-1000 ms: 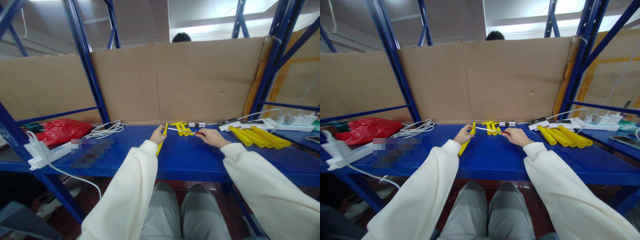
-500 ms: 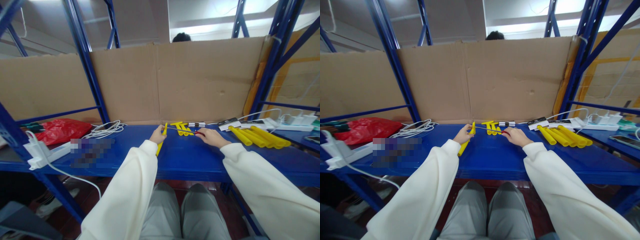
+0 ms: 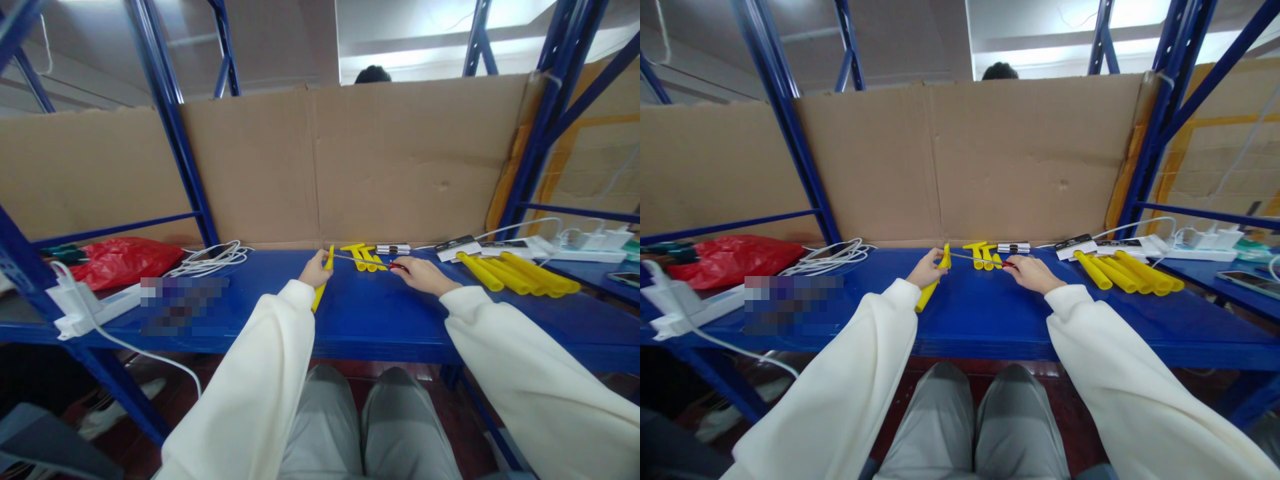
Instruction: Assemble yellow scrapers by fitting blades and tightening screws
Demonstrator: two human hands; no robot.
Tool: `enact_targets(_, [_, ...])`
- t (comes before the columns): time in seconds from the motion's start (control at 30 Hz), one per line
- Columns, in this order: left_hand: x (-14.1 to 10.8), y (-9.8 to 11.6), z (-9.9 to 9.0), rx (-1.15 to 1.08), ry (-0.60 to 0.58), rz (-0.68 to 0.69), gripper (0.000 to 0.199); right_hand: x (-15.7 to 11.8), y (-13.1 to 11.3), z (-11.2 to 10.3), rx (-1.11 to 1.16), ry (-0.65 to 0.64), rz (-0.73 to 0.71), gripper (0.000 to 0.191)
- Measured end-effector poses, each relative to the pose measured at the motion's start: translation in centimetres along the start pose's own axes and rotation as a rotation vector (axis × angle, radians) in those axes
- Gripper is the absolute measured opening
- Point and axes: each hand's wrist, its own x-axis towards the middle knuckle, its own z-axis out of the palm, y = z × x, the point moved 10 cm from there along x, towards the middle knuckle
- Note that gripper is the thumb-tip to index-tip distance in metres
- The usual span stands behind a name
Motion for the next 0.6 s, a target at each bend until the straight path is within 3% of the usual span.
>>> enact_targets(0.17, [-0.26,0.28,0.17,0.018,-0.037,-0.054,0.035,0.04,0.52,-0.07,0.004,-0.012,0.054,0.022])
enact_targets(0.43, [-0.13,0.09,0.16,0.014,-0.025,-0.038,0.035,-0.11,-0.24,-0.48,-0.013,0.021,-0.011,0.022])
enact_targets(0.6, [0.13,-0.38,0.26,-0.011,-0.014,-0.026,0.034,0.05,0.29,-0.23,0.001,0.002,0.035,0.021])
